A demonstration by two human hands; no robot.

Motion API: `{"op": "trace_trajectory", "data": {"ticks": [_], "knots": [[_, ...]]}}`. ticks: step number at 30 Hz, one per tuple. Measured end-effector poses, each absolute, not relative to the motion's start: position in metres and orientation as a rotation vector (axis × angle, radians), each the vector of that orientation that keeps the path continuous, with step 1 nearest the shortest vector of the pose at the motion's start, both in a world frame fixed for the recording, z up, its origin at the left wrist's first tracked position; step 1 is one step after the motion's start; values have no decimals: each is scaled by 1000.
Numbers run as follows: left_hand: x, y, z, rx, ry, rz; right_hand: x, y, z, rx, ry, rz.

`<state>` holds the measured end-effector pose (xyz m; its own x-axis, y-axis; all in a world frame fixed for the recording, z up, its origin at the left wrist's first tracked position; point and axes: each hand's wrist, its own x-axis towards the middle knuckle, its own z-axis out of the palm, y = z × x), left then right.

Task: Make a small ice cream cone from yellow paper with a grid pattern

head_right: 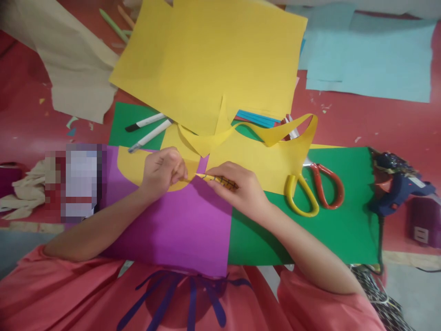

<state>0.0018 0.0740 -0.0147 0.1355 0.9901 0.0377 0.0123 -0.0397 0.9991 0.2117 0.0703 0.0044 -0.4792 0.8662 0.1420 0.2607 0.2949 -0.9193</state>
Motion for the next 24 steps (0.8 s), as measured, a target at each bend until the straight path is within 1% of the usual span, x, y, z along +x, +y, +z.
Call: {"op": "trace_trajectory", "data": {"ticks": [2, 5, 10, 16, 18, 22, 24], "knots": [[3, 75, -18, 1334, 1105, 1175, 212, 70, 4, -989, -2000, 1032], [4, 78, -24, 1429, 1061, 1199, 214, 68, 2, -1018, -2079, 927], [4, 72, -20, 1588, 996, 956, 215, 68, -1, -1077, -2117, 900], [6, 68, -12, 1801, 990, 950, 214, 69, -5, -1011, -2130, 877], [7, 69, -13, 1786, 1006, 983, 214, 71, -4, -990, -2118, 851], [7, 70, -18, 1561, 1140, 1123, 220, 75, -3, -1076, -1919, 659], [7, 71, -20, 1417, 1204, 1201, 224, 77, -5, -1145, -1751, 681]]}}
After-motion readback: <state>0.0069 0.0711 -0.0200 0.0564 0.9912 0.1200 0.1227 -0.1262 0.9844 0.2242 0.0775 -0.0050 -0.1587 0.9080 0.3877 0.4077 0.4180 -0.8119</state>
